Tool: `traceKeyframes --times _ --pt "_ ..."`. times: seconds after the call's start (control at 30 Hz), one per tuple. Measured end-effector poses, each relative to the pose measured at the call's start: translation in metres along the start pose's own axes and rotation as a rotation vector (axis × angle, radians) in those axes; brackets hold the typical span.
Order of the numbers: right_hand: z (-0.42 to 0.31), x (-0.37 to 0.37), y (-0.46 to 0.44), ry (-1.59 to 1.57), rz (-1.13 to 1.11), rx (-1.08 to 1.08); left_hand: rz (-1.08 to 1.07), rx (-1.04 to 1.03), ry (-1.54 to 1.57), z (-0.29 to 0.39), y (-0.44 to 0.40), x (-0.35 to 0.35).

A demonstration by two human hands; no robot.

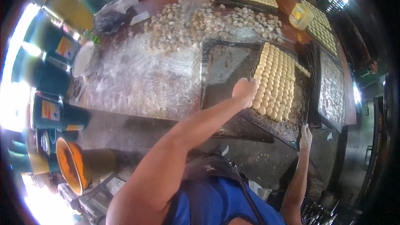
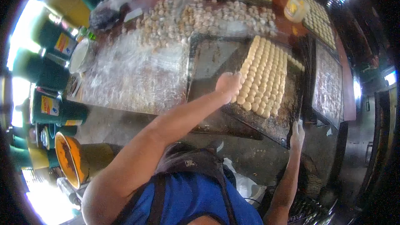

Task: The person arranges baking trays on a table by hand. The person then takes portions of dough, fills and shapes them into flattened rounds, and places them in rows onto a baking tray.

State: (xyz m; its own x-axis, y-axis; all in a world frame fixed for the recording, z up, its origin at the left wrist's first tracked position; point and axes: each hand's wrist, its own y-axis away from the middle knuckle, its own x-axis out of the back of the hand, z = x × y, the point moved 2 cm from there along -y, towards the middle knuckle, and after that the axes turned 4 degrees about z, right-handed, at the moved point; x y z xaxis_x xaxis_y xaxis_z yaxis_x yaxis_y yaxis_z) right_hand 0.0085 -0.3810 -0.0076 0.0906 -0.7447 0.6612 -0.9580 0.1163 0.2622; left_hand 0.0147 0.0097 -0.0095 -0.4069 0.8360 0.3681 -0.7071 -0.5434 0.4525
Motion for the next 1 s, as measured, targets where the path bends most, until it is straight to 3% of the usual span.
traceKeyframes --times 0.03,0.07,0.1,0.13,0.2,0.23,0.27,0.3,0.37,0.4,0.43,0.47,0.57,0.63,0.7,0.77,0.83,0.9,0.93,0.97,1.0 --pt "-0.009 -0.015 0.007 -0.044 0.043 0.092 0.052 -0.054 -0.010 0.006 0.004 0.025" --pt "-0.020 -0.031 0.012 -0.092 0.091 0.184 -0.015 -0.035 0.095 0.004 0.026 0.037" --pt "-0.047 0.022 0.047 0.057 0.092 0.166 -0.080 -0.010 0.198 0.002 0.049 0.050" --pt "-0.084 -0.010 0.066 0.018 0.100 0.195 -0.172 -0.016 0.302 -0.001 0.056 0.100" --pt "-0.143 -0.076 0.105 0.028 0.074 0.290 0.033 -0.024 0.358 -0.026 0.050 0.189" --pt "-0.134 -0.105 0.103 0.073 0.131 0.468 0.103 0.037 0.434 -0.041 0.051 0.223" --pt "-0.170 -0.122 0.124 0.091 -0.112 0.478 0.166 0.099 0.503 -0.060 0.051 0.262" --pt "-0.187 -0.147 0.136 0.075 -0.283 0.561 0.290 -0.046 0.365 -0.123 0.024 0.299" --pt "-0.229 -0.208 0.173 0.033 -0.539 0.459 0.397 -0.150 0.005 -0.139 0.047 0.375" --pt "-0.246 -0.242 0.186 -0.017 -0.705 0.457 0.482 -0.014 0.558 -0.160 0.043 0.403" --pt "-0.266 -0.269 0.202 -0.037 -0.778 0.499 0.545 0.132 0.694 -0.187 0.045 0.433" --pt "-0.277 -0.300 0.215 -0.029 -0.874 0.371 0.557 0.083 0.236 -0.194 0.059 0.465" --pt "-0.306 -0.383 0.238 0.013 -0.973 0.496 0.704 0.177 0.302 -0.266 0.049 0.536" --pt "-0.315 -0.426 0.250 0.024 -1.066 0.468 0.736 0.201 0.298 -0.298 0.047 0.565" --pt "-0.315 -0.459 0.260 0.019 -1.077 0.481 0.741 0.102 0.359 -0.342 0.032 0.592" --pt "-0.312 -0.468 0.262 0.032 -1.082 0.506 0.723 0.170 0.291 -0.354 0.023 0.600" --pt "-0.320 -0.449 0.266 -0.015 -1.116 0.518 0.863 -0.096 0.064 -0.342 0.017 0.598" --pt "-0.354 -0.399 0.252 0.231 -0.978 0.623 0.885 -0.151 -0.009 -0.284 0.028 0.590" --pt "-0.334 -0.394 0.217 0.151 -0.723 0.814 0.912 -0.207 -0.070 -0.250 0.033 0.571" --pt "-0.329 -0.364 0.189 0.143 -0.540 0.636 0.862 -0.224 -0.041 -0.229 0.026 0.550" --pt "-0.313 -0.330 0.153 0.142 -0.363 0.659 0.812 -0.242 -0.015 -0.208 0.019 0.527"
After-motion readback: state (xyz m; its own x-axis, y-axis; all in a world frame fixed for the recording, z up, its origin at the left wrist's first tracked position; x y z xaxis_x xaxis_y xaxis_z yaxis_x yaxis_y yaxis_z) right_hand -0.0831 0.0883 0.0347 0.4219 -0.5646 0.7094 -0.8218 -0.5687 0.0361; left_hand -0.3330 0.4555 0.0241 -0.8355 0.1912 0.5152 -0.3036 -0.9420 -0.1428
